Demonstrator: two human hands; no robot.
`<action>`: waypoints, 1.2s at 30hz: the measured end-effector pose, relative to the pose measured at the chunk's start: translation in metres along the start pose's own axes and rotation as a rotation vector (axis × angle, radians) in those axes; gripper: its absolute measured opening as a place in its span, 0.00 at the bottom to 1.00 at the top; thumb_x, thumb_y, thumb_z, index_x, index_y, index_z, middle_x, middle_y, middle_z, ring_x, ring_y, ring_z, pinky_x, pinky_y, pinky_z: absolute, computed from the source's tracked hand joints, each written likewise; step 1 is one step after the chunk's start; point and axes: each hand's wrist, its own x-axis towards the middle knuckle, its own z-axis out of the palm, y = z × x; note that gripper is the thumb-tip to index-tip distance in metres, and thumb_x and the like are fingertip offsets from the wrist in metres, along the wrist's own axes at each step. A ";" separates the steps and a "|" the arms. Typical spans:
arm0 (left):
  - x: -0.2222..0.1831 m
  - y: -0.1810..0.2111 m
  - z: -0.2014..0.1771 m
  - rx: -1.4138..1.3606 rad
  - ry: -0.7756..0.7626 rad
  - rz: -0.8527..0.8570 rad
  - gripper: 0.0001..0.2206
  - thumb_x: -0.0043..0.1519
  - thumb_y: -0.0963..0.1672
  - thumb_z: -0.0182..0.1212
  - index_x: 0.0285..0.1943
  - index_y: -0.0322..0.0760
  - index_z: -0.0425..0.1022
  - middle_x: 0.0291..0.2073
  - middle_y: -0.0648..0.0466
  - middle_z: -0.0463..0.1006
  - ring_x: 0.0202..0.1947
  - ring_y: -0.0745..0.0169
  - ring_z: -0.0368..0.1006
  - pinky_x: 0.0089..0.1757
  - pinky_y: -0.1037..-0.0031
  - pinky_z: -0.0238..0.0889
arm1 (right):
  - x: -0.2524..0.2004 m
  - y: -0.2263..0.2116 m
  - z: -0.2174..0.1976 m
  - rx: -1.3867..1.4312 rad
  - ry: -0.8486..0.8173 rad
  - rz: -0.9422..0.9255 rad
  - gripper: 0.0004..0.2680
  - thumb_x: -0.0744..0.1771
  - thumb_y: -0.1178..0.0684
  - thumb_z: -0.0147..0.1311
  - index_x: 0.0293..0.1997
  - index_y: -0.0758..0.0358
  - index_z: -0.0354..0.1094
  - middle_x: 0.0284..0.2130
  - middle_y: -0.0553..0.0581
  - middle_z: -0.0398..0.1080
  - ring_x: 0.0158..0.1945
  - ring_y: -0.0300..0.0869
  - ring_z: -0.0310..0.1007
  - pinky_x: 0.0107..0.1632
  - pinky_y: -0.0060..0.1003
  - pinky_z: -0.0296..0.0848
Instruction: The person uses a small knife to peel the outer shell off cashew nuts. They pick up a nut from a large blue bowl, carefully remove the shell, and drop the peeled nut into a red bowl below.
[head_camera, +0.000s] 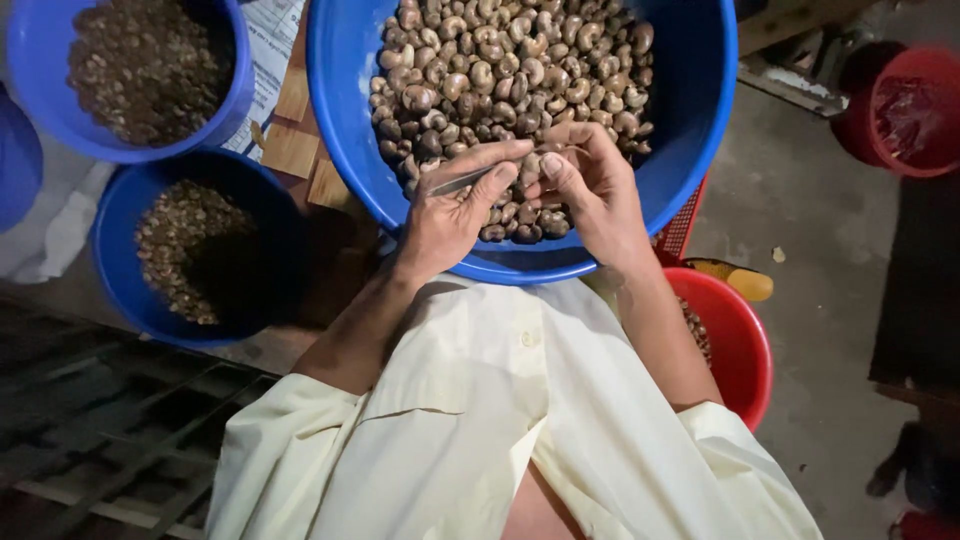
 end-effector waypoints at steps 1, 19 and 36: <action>0.000 -0.003 0.000 0.004 -0.005 0.003 0.11 0.73 0.45 0.58 0.60 0.40 0.80 0.51 0.42 0.83 0.58 0.46 0.75 0.54 0.57 0.73 | 0.000 0.003 -0.001 0.004 0.003 -0.006 0.12 0.73 0.58 0.49 0.62 0.74 0.60 0.37 0.65 0.74 0.40 0.45 0.80 0.44 0.41 0.85; 0.002 -0.007 0.003 -0.035 -0.097 0.139 0.10 0.71 0.41 0.60 0.59 0.31 0.79 0.58 0.40 0.79 0.61 0.44 0.73 0.59 0.51 0.68 | -0.008 0.011 0.000 -0.112 0.062 -0.207 0.14 0.69 0.67 0.57 0.62 0.79 0.62 0.30 0.67 0.73 0.38 0.48 0.80 0.42 0.42 0.85; 0.003 0.002 0.001 -0.059 -0.145 0.149 0.09 0.70 0.40 0.62 0.56 0.29 0.81 0.60 0.41 0.77 0.61 0.43 0.74 0.58 0.52 0.69 | -0.013 0.033 -0.011 -0.310 0.104 -0.258 0.13 0.68 0.63 0.64 0.55 0.74 0.66 0.32 0.65 0.77 0.37 0.45 0.80 0.40 0.40 0.80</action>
